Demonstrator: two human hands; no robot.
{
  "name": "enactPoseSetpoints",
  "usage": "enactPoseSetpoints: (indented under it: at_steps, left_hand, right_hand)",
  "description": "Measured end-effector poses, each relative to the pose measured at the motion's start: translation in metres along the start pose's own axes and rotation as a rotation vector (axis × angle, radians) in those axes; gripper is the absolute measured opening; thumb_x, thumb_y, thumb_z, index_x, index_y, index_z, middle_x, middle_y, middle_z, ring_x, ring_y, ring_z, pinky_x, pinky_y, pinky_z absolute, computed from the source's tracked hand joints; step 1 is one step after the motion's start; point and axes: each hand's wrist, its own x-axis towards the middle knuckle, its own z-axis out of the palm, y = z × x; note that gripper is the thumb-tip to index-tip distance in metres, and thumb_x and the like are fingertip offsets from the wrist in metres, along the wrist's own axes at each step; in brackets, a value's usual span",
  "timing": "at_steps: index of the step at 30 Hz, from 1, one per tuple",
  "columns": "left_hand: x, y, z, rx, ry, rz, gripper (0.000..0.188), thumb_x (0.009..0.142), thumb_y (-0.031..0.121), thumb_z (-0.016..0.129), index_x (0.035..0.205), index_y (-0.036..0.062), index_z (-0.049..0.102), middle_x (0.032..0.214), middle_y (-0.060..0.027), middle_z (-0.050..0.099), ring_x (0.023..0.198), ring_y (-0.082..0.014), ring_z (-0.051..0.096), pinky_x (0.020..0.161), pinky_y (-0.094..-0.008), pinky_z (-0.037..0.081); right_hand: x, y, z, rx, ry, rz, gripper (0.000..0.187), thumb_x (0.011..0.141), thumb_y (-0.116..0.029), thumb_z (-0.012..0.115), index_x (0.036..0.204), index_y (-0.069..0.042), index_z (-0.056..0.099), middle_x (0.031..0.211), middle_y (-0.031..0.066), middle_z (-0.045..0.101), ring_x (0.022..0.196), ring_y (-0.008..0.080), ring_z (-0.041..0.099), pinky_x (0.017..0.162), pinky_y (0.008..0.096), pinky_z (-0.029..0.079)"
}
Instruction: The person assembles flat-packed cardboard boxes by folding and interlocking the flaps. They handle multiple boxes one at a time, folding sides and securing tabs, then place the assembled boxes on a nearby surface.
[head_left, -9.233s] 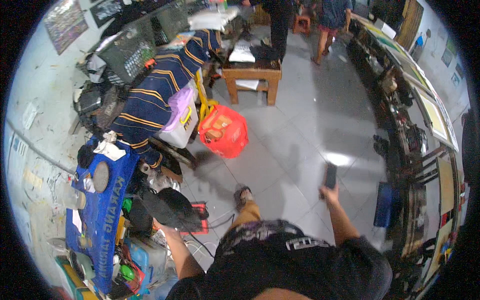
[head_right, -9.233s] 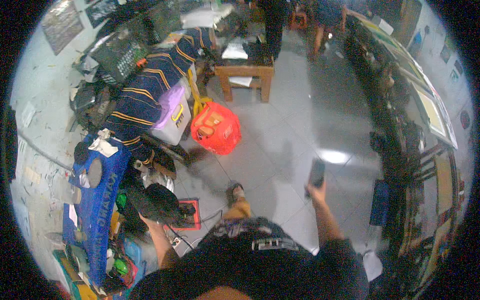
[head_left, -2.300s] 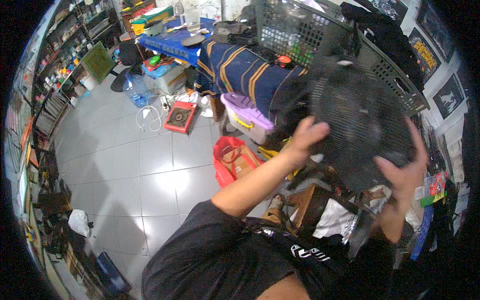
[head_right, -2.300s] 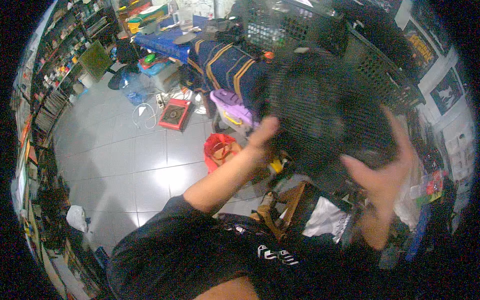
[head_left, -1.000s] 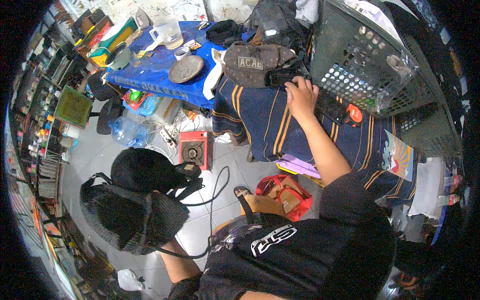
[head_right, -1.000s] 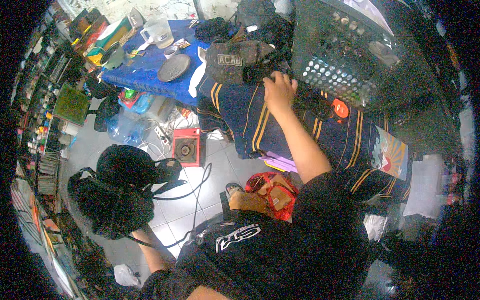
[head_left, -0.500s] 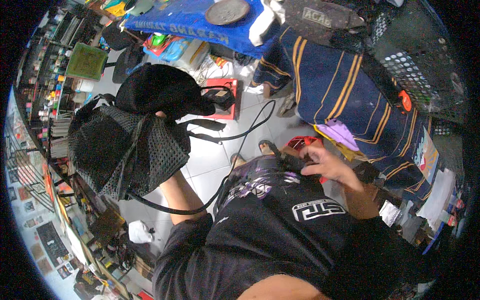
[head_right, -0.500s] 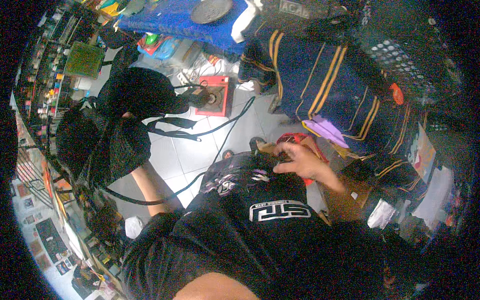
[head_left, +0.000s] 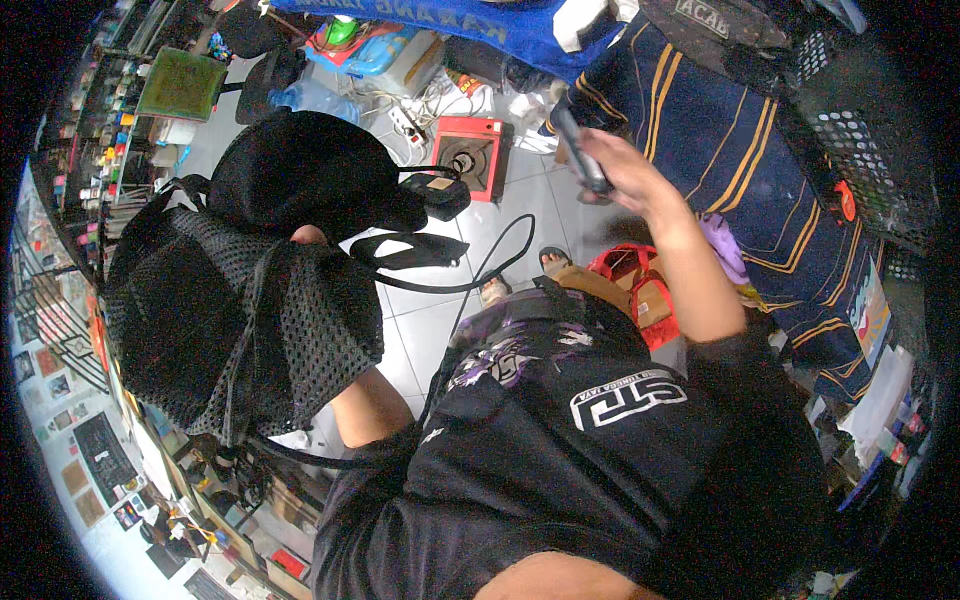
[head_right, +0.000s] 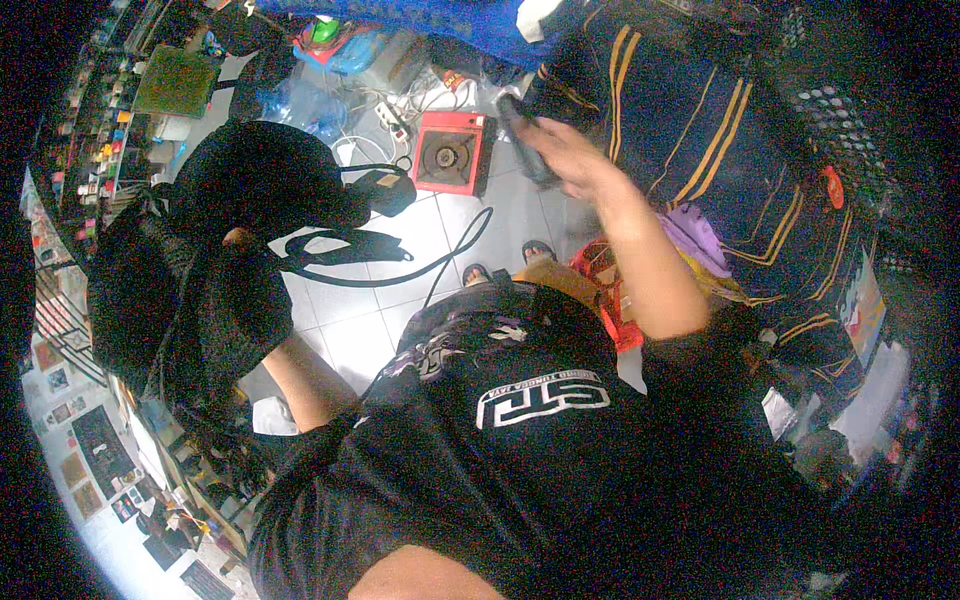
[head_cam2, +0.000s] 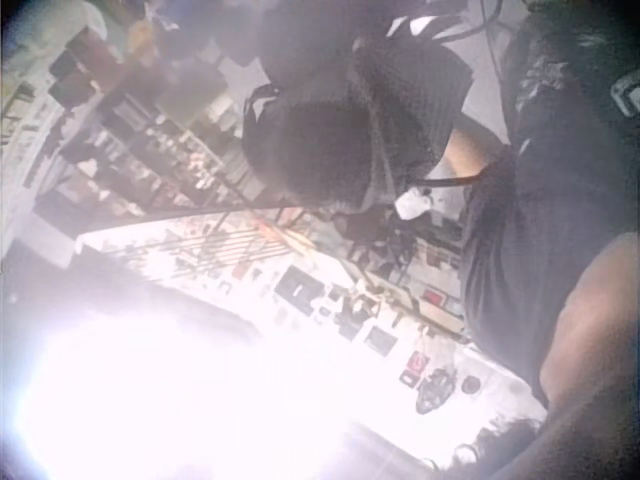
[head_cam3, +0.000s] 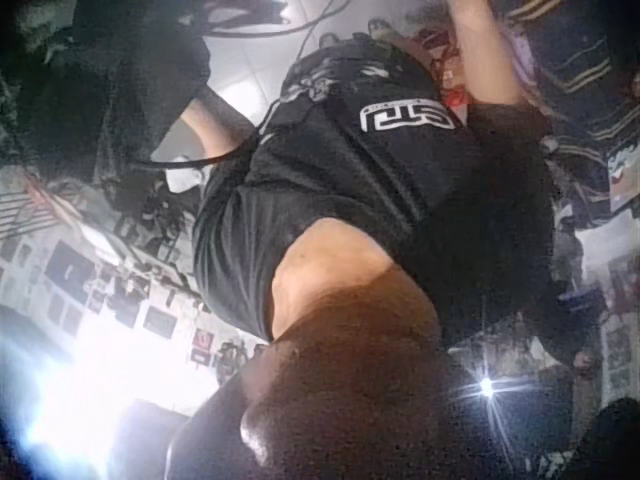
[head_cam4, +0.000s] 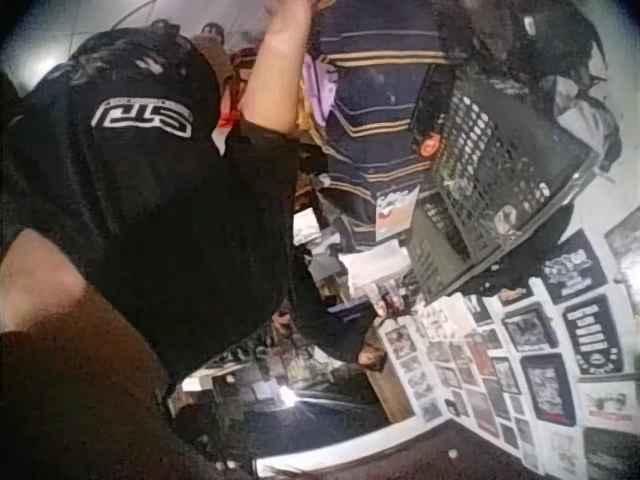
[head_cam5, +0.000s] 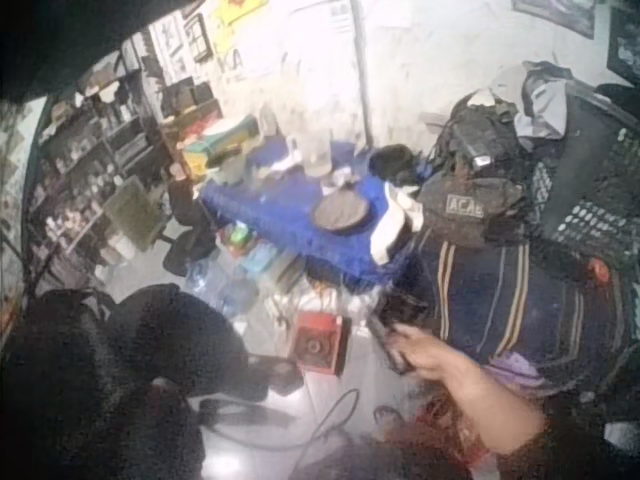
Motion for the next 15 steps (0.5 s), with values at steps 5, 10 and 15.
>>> enactPoseSetpoints:
  at_steps: [5,10,15]
  left_hand:
    - [-0.031,-0.003,0.012,-0.122,-0.035,-0.022,0.039,0.093,0.039,0.042,0.118,0.0108,0.047,0.113,-0.0086,0.053,0.101,-0.022,0.052,0.087,-0.0341,0.044]
    - [-0.046,-0.004,0.021,-0.19,-0.048,-0.037,0.035,0.094,0.037,0.041,0.117,0.0112,0.048,0.111,-0.0085,0.054,0.099,-0.0213,0.053,0.086,-0.0333,0.045]
    - [-0.042,0.006,0.029,-0.297,-0.063,-0.087,0.032,0.095,0.035,0.04,0.115,0.0115,0.05,0.11,-0.0083,0.055,0.097,-0.0206,0.053,0.085,-0.0325,0.046]
  right_hand:
    - [0.054,0.035,0.045,0.303,-0.138,0.019,0.058,0.078,-0.063,0.056,0.103,-0.011,0.054,0.082,0.0045,0.061,0.066,0.0139,0.061,0.048,0.028,0.048]
    - [0.059,0.053,0.047,0.323,-0.021,-0.049,0.043,0.089,-0.05,0.051,0.103,-0.009,0.055,0.078,0.0048,0.061,0.053,0.0145,0.057,0.046,0.0273,0.046]
    - [0.008,0.062,0.048,-0.141,0.219,-0.27,0.028,0.092,-0.019,0.055,0.116,-0.005,0.051,0.095,0.0081,0.061,0.079,0.0145,0.06,0.07,0.0291,0.051]
